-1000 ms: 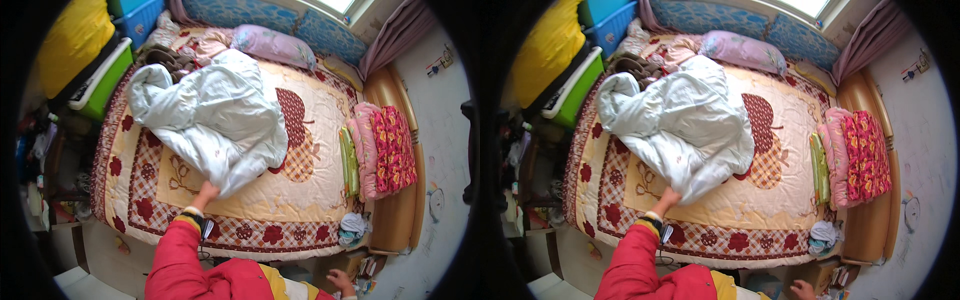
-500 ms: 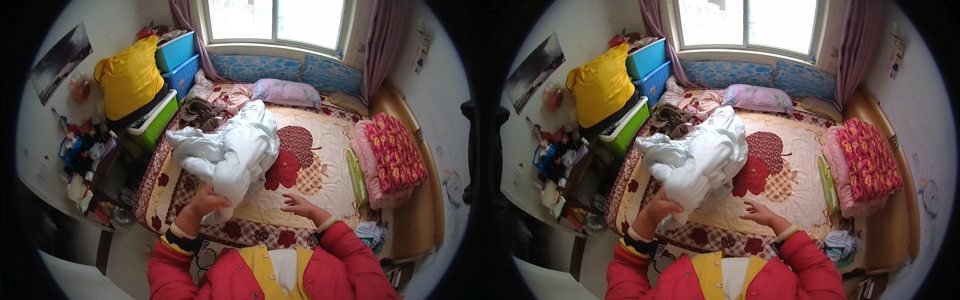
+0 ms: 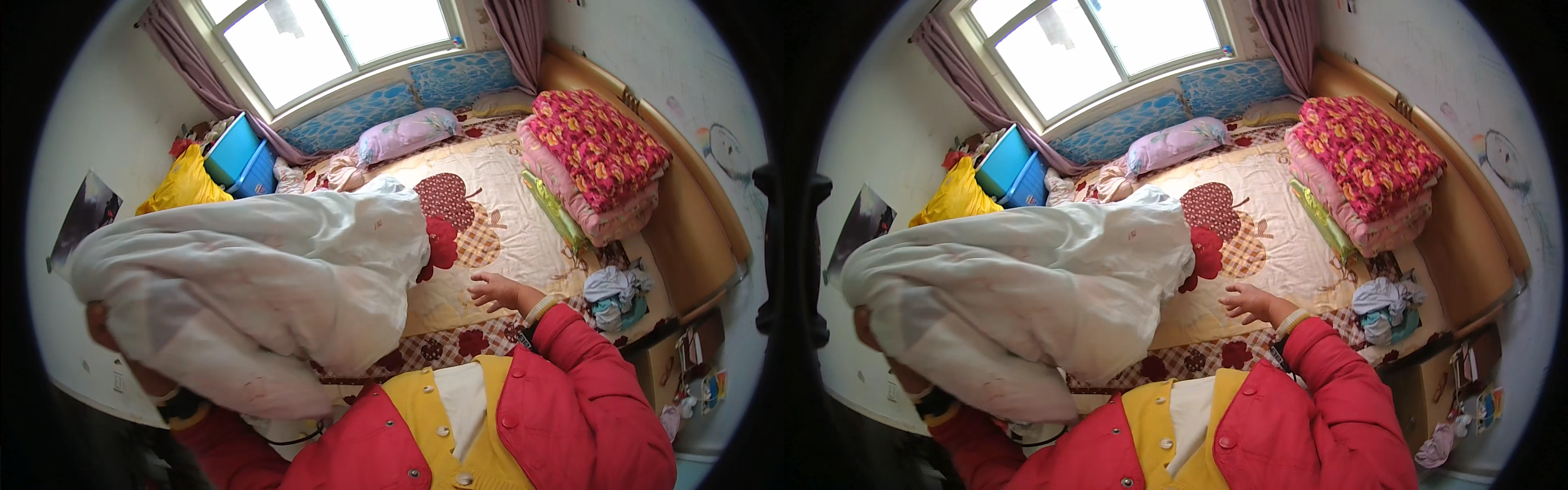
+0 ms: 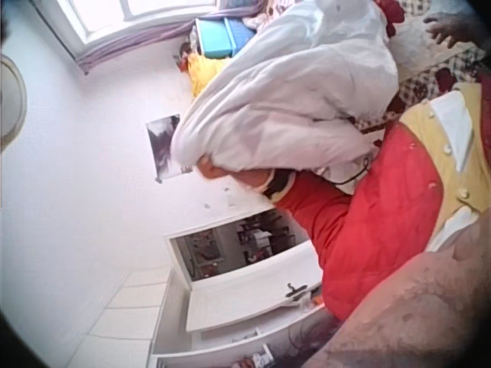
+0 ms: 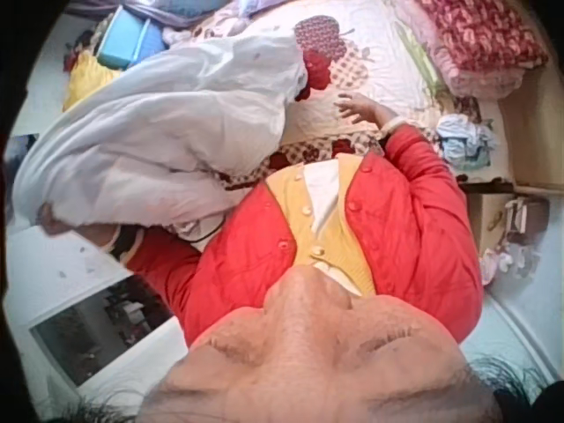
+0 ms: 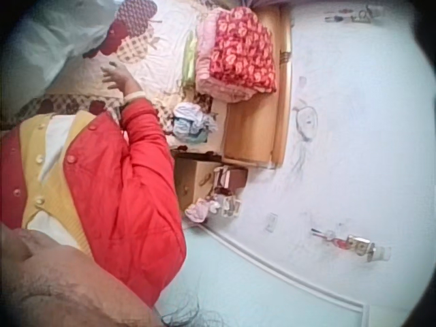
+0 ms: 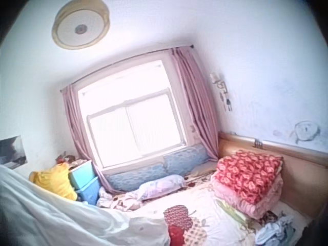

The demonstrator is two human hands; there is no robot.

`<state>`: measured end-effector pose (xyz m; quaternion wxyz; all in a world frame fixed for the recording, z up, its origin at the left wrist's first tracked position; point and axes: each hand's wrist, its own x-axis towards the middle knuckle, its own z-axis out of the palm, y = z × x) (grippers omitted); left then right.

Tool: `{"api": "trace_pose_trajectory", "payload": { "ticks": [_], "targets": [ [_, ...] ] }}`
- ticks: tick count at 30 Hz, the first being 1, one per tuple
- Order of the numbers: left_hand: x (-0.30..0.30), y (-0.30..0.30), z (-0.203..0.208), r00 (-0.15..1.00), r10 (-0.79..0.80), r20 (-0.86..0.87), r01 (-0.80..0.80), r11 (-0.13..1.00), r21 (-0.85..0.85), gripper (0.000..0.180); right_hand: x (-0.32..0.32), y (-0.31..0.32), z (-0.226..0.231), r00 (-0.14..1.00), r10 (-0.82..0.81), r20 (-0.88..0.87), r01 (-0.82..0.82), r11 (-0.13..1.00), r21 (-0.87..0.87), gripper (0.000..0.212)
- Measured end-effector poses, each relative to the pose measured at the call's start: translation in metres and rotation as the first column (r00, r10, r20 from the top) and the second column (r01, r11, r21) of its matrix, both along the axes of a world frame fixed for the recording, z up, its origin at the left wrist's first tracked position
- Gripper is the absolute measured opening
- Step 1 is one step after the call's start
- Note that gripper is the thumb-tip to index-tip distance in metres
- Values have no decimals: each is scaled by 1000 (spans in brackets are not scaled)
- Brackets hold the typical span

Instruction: The person folds a pink floral duvet on a bed, then folds a white duvet. The person aligns edges and folds each duvet in half multiple times, stacking the finished items on the bed.

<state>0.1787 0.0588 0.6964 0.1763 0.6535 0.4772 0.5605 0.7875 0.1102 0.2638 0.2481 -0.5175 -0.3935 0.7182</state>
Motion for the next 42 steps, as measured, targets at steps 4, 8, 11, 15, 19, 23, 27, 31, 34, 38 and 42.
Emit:
{"api": "trace_pose_trajectory", "payload": {
  "ticks": [4,8,11,15,19,23,27,31,34,38,42],
  "targets": [
    [-56,-34,54,954,255,-159,-246,966,78,61,-6,2,-30,977,-135,-163,107,980,-170,93],
    [-96,-77,97,852,459,-251,-434,888,150,58,-40,15,-71,934,-298,-197,205,899,-388,108],
    [-120,-113,121,759,578,-298,-549,815,184,56,-70,33,-102,917,-329,-227,194,863,-467,114],
    [-150,-166,143,622,709,-332,-687,697,202,53,-116,60,-138,859,-414,-303,195,810,-552,119],
    [-176,-220,160,492,801,-342,-795,573,199,51,-177,94,-145,597,-439,-671,140,881,-452,112],
    [-200,-262,170,382,859,-342,-870,459,181,48,-221,117,-127,255,-480,-840,339,858,-387,91],
    [-231,-290,167,319,886,-337,-912,384,145,46,-232,150,-90,300,-350,-888,375,899,-227,62],
    [-266,-301,154,327,883,-336,-918,381,108,43,-204,199,-3,339,-241,-909,310,941,-134,44],
    [-282,-274,128,429,833,-348,-877,477,61,42,-149,228,100,294,-127,-947,392,920,-2,41],
    [-277,-191,62,359,754,-550,-733,593,334,35,-34,231,234,599,-50,-800,577,719,387,46],
    [-272,-132,32,66,553,-831,-642,661,388,36,74,194,349,629,-247,-737,763,379,524,42]
  ]
}}
